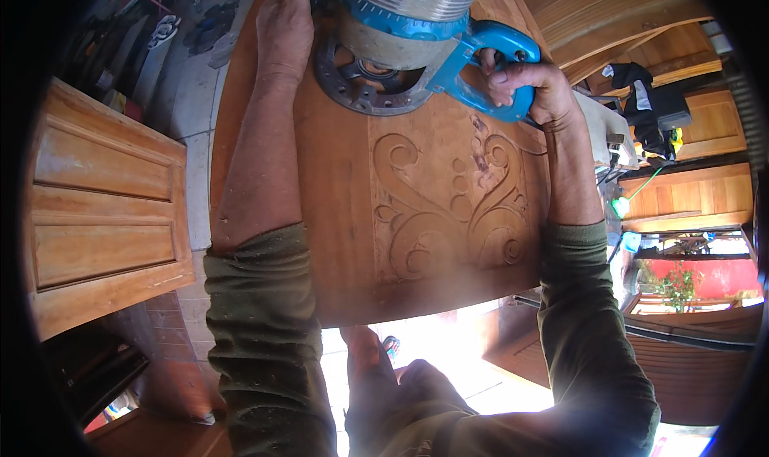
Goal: The person uses a power router to carve intricate patterns into a large wooden panel and then wipes the sawdust off the surface by hand.
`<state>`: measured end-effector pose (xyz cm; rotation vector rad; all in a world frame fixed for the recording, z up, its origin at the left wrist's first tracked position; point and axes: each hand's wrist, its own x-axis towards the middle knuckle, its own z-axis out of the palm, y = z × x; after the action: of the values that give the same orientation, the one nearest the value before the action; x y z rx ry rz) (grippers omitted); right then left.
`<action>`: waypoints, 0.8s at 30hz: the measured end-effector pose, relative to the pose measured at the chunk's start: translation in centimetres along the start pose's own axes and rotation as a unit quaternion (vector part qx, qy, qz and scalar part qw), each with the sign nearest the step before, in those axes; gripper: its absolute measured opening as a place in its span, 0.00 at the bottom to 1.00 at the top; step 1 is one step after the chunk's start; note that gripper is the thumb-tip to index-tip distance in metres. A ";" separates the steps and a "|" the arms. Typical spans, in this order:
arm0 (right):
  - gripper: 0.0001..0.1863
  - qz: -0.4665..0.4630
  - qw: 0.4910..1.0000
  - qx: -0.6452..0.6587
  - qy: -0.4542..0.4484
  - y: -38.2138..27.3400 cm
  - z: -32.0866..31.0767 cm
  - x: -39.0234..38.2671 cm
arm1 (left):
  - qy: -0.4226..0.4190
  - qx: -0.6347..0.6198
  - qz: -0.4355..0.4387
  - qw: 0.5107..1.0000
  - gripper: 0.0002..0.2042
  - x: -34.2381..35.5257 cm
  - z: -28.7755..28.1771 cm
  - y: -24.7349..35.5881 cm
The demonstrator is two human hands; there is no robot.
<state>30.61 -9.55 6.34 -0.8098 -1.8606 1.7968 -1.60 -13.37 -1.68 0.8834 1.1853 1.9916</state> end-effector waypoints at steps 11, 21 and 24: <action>0.09 0.016 1.000 0.018 -0.001 -0.1 0.1 -0.2 | 0.014 0.053 0.023 0.998 0.28 -0.7 -0.3 0.5; 0.09 0.018 0.999 0.029 -0.013 -0.4 0.3 0.2 | -0.065 0.134 0.060 0.987 0.29 -3.7 -1.0 3.7; 0.09 0.017 0.999 0.026 -0.005 -0.2 0.1 0.1 | -0.073 0.134 0.067 0.986 0.29 -3.3 -1.0 3.5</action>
<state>30.41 -9.56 6.47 -0.8206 -1.8083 1.8661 -1.18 -17.82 0.37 1.2519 1.3586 1.8602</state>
